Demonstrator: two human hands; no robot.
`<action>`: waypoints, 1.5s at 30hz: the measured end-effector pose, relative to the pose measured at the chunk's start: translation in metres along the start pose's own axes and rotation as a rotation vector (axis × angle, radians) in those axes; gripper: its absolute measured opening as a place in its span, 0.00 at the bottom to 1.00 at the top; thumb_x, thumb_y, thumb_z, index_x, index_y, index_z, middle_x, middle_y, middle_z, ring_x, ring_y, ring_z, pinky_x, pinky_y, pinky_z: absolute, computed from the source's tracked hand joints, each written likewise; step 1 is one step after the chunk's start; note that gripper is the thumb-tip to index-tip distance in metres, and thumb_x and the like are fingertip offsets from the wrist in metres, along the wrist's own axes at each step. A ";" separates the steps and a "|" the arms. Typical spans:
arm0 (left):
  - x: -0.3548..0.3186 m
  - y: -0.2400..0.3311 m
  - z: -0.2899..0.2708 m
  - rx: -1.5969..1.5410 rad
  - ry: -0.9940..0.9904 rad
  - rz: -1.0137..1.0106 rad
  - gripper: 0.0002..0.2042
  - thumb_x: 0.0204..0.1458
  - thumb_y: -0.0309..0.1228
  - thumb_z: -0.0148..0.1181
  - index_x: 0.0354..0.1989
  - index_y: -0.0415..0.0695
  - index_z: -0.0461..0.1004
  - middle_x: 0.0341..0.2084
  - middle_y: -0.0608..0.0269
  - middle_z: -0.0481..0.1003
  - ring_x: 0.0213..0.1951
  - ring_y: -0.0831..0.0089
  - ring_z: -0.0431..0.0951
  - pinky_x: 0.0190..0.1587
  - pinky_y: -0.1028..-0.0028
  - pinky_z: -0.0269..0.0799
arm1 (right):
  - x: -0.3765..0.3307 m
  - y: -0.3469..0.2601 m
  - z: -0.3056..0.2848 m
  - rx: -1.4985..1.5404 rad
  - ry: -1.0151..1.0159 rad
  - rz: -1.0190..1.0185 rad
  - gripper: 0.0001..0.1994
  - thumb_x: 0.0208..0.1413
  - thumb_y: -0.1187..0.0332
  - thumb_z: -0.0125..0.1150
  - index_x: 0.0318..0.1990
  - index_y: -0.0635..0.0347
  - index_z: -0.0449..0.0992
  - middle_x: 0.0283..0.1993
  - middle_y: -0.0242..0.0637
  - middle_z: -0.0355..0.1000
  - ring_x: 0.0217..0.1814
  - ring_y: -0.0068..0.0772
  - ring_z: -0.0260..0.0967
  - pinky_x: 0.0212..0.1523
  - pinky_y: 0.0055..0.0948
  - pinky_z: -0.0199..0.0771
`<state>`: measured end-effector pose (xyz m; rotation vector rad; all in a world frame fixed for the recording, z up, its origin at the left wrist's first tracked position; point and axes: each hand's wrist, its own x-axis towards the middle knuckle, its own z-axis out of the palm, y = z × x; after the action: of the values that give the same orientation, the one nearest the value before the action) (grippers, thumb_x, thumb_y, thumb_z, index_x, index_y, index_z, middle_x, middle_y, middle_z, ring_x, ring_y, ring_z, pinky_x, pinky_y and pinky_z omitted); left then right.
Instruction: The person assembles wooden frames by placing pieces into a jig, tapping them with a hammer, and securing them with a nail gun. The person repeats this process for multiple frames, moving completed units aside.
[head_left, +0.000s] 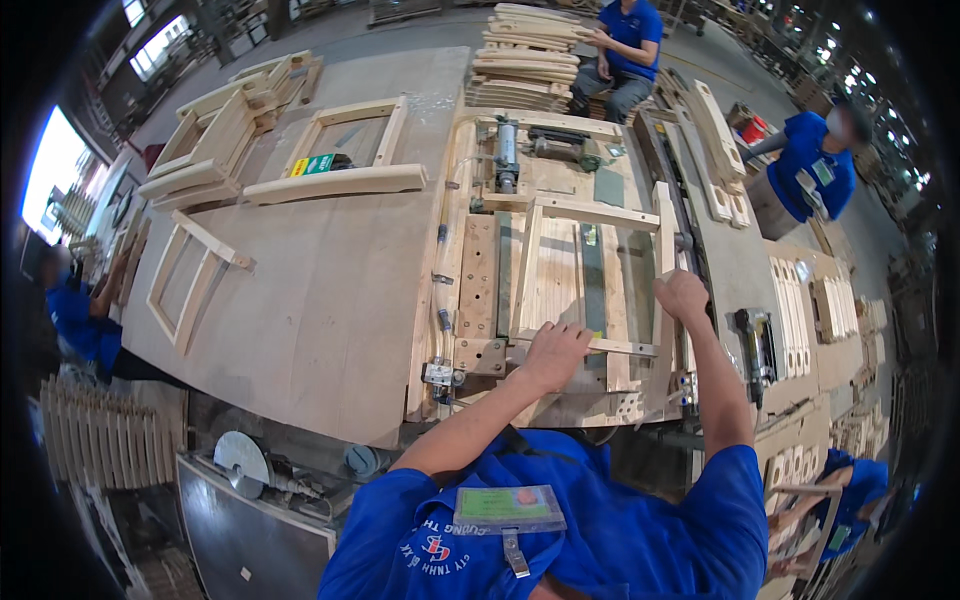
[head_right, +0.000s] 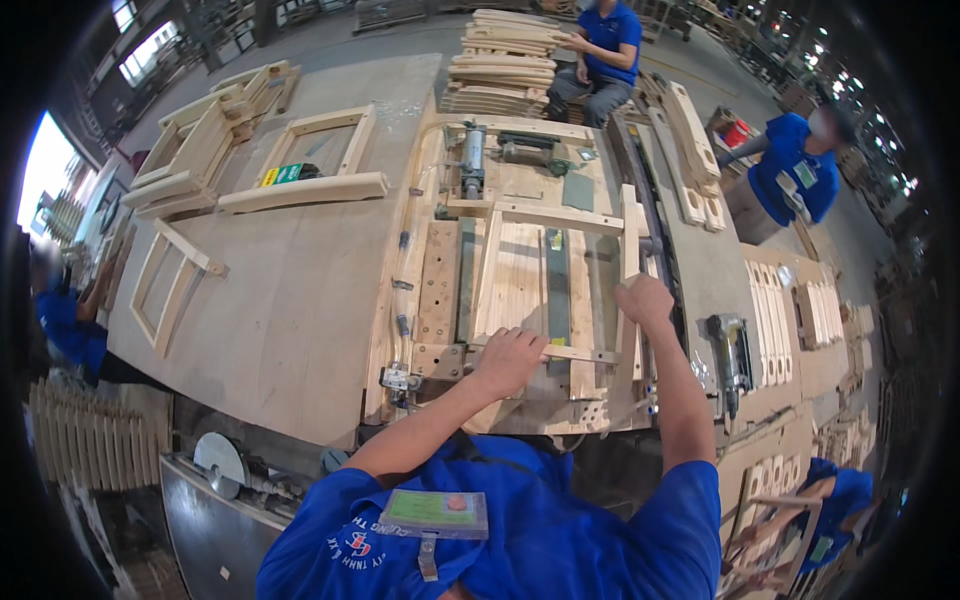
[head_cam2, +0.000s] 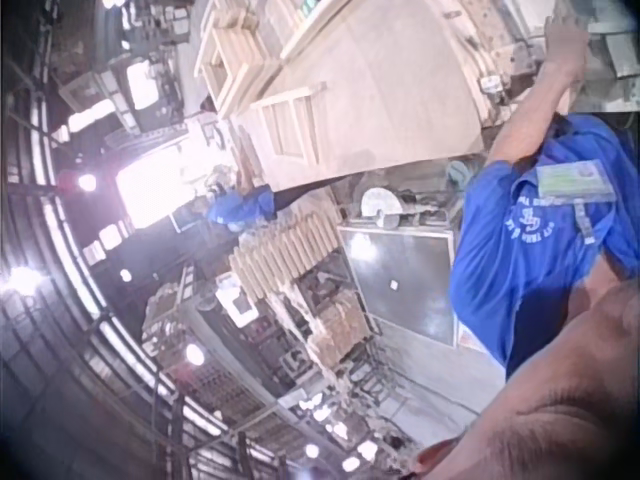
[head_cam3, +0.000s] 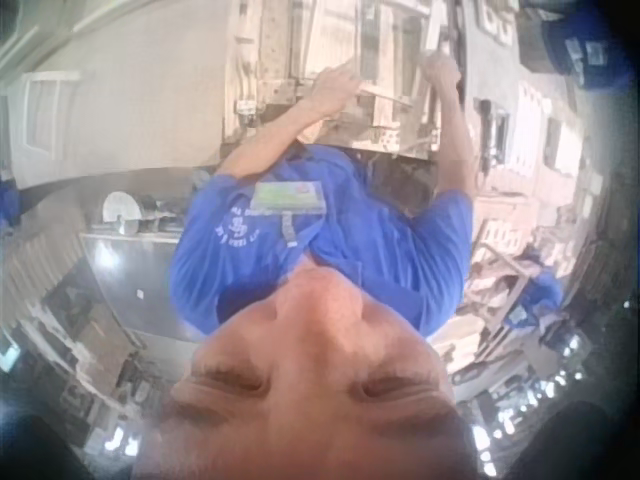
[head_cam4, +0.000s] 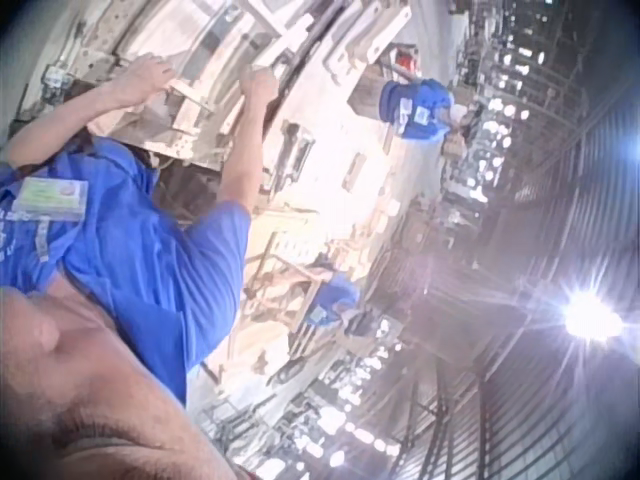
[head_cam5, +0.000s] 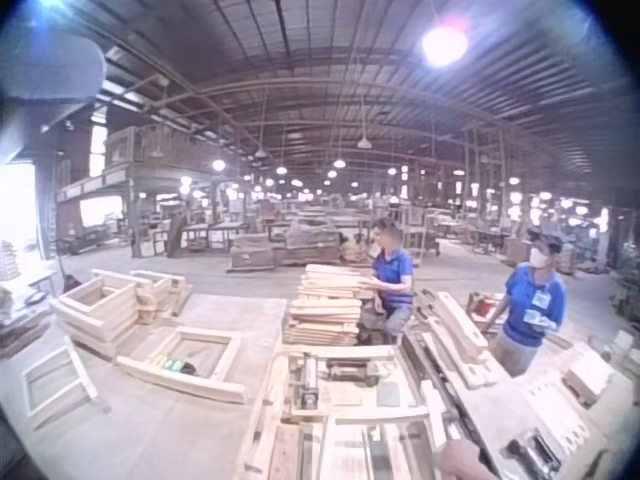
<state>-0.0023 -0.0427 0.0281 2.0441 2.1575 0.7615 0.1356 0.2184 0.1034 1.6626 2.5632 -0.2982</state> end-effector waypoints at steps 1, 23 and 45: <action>0.001 -0.006 0.005 0.019 -0.006 -0.028 0.13 0.60 0.38 0.65 0.48 0.45 0.76 0.37 0.60 0.77 0.43 0.58 0.79 0.47 0.57 0.72 | 0.011 -0.007 0.008 0.019 -0.014 -0.032 0.26 0.55 0.50 0.63 0.47 0.68 0.85 0.48 0.63 0.82 0.53 0.64 0.81 0.56 0.51 0.81; -0.006 -0.048 0.028 0.017 -0.141 -0.240 0.11 0.60 0.38 0.63 0.48 0.49 0.81 0.36 0.59 0.78 0.41 0.58 0.82 0.47 0.57 0.74 | 0.066 -0.031 0.112 0.097 -0.032 -0.114 0.28 0.60 0.45 0.64 0.42 0.69 0.82 0.45 0.61 0.82 0.50 0.64 0.81 0.53 0.54 0.81; -0.099 -0.052 -0.069 0.107 0.186 -0.195 0.17 0.57 0.35 0.69 0.53 0.42 0.79 0.53 0.52 0.76 0.65 0.47 0.72 0.71 0.47 0.66 | -0.099 -0.055 0.129 0.178 0.092 -0.773 0.20 0.56 0.63 0.70 0.53 0.65 0.79 0.46 0.46 0.77 0.51 0.51 0.75 0.56 0.48 0.72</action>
<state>-0.0652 -0.1578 0.0404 1.8365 2.5044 0.8581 0.1204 0.0820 0.0002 0.6393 3.2160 -0.5037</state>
